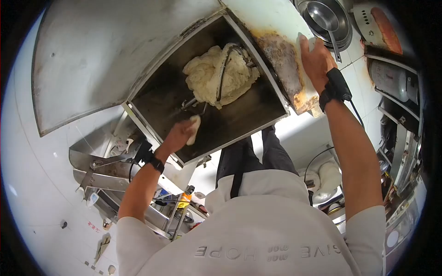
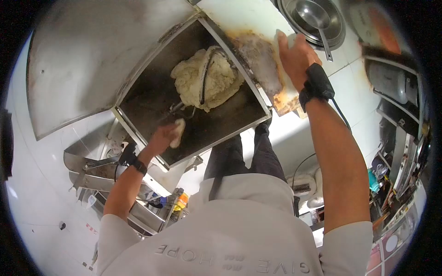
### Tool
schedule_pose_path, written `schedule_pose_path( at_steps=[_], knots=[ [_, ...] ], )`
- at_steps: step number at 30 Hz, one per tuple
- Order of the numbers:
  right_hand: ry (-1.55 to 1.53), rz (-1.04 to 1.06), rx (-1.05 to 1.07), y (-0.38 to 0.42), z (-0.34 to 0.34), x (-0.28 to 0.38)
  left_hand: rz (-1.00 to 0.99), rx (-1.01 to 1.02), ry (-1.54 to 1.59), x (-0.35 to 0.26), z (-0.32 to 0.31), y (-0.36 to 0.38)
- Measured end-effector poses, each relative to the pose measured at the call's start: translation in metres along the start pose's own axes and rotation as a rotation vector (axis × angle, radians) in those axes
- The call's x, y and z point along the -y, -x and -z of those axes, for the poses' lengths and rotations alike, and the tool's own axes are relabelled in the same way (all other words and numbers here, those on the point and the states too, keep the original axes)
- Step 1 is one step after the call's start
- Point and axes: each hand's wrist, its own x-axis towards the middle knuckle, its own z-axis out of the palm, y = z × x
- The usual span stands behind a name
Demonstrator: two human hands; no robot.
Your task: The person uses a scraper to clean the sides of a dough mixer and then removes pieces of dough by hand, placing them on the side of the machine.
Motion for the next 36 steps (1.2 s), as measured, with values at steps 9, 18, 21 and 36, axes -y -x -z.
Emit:
schedule_pose_path(
  at_steps=[9, 18, 21, 36],
  knots=[
    [-0.022, -0.029, 0.056, 0.0, 0.007, 0.005, -0.082, 0.585, -0.309, 0.005, 0.012, 0.036],
    [0.019, -0.031, 0.045, 0.0, 0.002, 0.003, -0.092, 0.489, -0.731, 0.083, -0.04, -0.026],
    [0.021, 0.012, -0.081, -0.001, -0.008, -0.006, -0.072, 0.512, -0.849, 0.078, -0.046, -0.06],
    [-0.049, -0.02, -0.016, 0.008, 0.007, 0.005, -0.103, 0.587, -0.803, 0.007, 0.004, 0.035]
  ],
)
